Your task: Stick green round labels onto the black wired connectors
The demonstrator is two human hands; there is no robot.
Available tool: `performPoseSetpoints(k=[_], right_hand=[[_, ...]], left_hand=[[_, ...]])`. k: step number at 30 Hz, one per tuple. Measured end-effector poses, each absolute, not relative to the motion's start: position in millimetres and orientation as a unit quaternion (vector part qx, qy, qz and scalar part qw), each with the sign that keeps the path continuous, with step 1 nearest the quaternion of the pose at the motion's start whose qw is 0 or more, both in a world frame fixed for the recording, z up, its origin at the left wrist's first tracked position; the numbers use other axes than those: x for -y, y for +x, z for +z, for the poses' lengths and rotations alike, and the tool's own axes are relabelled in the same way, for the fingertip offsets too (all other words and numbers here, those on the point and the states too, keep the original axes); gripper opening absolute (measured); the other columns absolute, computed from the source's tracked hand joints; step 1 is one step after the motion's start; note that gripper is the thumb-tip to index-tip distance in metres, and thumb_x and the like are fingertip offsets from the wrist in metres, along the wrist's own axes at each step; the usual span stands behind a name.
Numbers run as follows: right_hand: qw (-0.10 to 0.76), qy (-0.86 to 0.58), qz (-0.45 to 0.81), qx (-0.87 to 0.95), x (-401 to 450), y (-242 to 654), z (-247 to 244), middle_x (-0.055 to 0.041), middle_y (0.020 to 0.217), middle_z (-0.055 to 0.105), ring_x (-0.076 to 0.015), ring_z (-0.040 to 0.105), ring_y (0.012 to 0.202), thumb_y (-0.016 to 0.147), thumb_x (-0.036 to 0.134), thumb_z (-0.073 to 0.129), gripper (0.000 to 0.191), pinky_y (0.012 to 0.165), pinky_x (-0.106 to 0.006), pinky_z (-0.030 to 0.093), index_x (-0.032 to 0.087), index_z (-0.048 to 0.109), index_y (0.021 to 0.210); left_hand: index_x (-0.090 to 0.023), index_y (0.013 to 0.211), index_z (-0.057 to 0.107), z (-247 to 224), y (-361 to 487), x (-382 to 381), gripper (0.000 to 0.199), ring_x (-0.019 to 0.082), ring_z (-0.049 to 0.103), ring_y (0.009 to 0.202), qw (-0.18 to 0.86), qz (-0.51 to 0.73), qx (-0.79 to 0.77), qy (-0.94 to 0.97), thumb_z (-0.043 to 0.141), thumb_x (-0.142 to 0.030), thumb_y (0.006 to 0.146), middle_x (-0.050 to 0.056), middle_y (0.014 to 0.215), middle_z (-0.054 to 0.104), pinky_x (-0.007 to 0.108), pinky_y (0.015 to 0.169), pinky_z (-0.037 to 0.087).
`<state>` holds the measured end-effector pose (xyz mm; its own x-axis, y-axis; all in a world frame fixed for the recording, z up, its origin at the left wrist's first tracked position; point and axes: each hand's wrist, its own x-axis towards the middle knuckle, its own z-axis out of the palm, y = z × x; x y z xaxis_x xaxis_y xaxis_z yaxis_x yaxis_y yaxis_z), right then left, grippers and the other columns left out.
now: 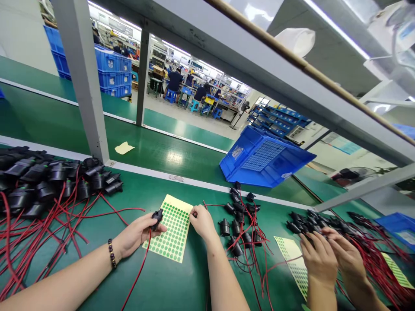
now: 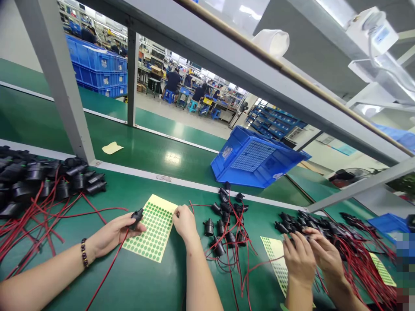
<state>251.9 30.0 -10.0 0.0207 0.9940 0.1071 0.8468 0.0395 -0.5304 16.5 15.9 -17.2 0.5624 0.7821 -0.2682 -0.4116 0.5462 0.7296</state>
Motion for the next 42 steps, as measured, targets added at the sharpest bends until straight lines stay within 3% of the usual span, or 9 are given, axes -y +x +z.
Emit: performPoseSetpoints(k=[6, 11, 15, 18, 20, 26, 42], right_hand=[[0.262, -0.663, 0.213, 0.668, -25.3, 251.6, -3.7, 0.0009, 0.062, 0.054, -0.0121, 0.047, 0.057, 0.068, 0.014, 0.047, 0.01, 0.055, -0.023, 0.033, 0.019, 0.053, 0.063], [0.474, -0.587, 0.309, 0.58, -14.2, 234.8, 33.6, -0.0057, 0.09, 0.054, -0.017, 0.051, 0.082, 0.071, 0.022, 0.053, 0.012, 0.069, -0.027, 0.038, 0.017, 0.055, 0.061], [0.545, -0.517, 0.396, 0.529, -1.0, 203.8, 51.5, -0.0043, 0.087, 0.052, -0.0173, 0.048, 0.088, 0.071, 0.022, 0.057, 0.012, 0.076, -0.028, 0.036, 0.017, 0.056, 0.061], [0.554, -0.499, 0.445, 0.497, 4.9, 182.9, 43.5, -0.0032, 0.084, 0.052, -0.0163, 0.048, 0.083, 0.07, 0.022, 0.059, 0.012, 0.076, -0.029, 0.037, 0.017, 0.057, 0.06], [0.554, -0.492, 0.472, 0.477, 7.0, 174.4, 33.9, -0.0027, 0.083, 0.051, -0.0159, 0.049, 0.081, 0.07, 0.022, 0.06, 0.013, 0.075, -0.029, 0.038, 0.017, 0.056, 0.058], [0.547, -0.472, 0.501, 0.476, 11.2, 165.0, 17.7, -0.0033, 0.085, 0.05, -0.0161, 0.049, 0.083, 0.07, 0.021, 0.06, 0.011, 0.075, -0.029, 0.04, 0.017, 0.058, 0.06], [0.53, -0.497, 0.385, 0.569, 16.4, 152.5, 9.2, -0.0034, 0.08, 0.052, -0.0161, 0.05, 0.08, 0.072, 0.016, 0.055, 0.01, 0.074, -0.031, 0.04, 0.018, 0.054, 0.063]], left_hand=[[-0.013, 0.092, 0.051, -16.7, 17.4, -15.6, 0.02, 0.018, 0.058, 0.086, 0.804, 0.353, -0.306, 0.367, 0.054, -0.026, 0.078, 0.008, 0.082, 0.064, 0.036, 0.088, 0.039], [-0.018, 0.087, 0.044, -9.9, 20.4, -9.7, 0.018, 0.014, 0.057, 0.074, 0.775, 0.378, -0.282, 0.421, 0.057, -0.021, 0.075, 0.001, 0.08, 0.057, 0.03, 0.072, 0.043], [-0.019, 0.094, 0.041, -6.7, 20.9, -3.7, 0.025, 0.013, 0.053, 0.068, 0.729, 0.387, -0.29, 0.484, 0.056, -0.022, 0.075, -0.001, 0.077, 0.052, 0.028, 0.065, 0.043], [-0.02, 0.113, 0.035, -7.1, 19.9, -0.7, 0.038, 0.016, 0.051, 0.085, 0.7, 0.383, -0.292, 0.527, 0.051, -0.025, 0.078, 0.003, 0.091, 0.053, 0.032, 0.081, 0.039], [-0.019, 0.112, 0.038, -7.6, 19.8, 0.7, 0.034, 0.019, 0.048, 0.095, 0.652, 0.38, -0.308, 0.579, 0.048, -0.026, 0.08, 0.004, 0.099, 0.052, 0.032, 0.087, 0.034], [-0.02, 0.102, 0.041, -8.8, 23.2, 3.4, 0.024, 0.018, 0.048, 0.084, 0.53, 0.371, -0.385, 0.658, 0.047, -0.021, 0.079, 0.004, 0.092, 0.052, 0.03, 0.076, 0.038], [-0.019, 0.101, 0.036, -14.5, 24.9, 5.5, 0.023, 0.016, 0.046, 0.077, 0.492, 0.396, -0.386, 0.672, 0.044, -0.016, 0.079, 0.003, 0.087, 0.047, 0.029, 0.07, 0.04]])
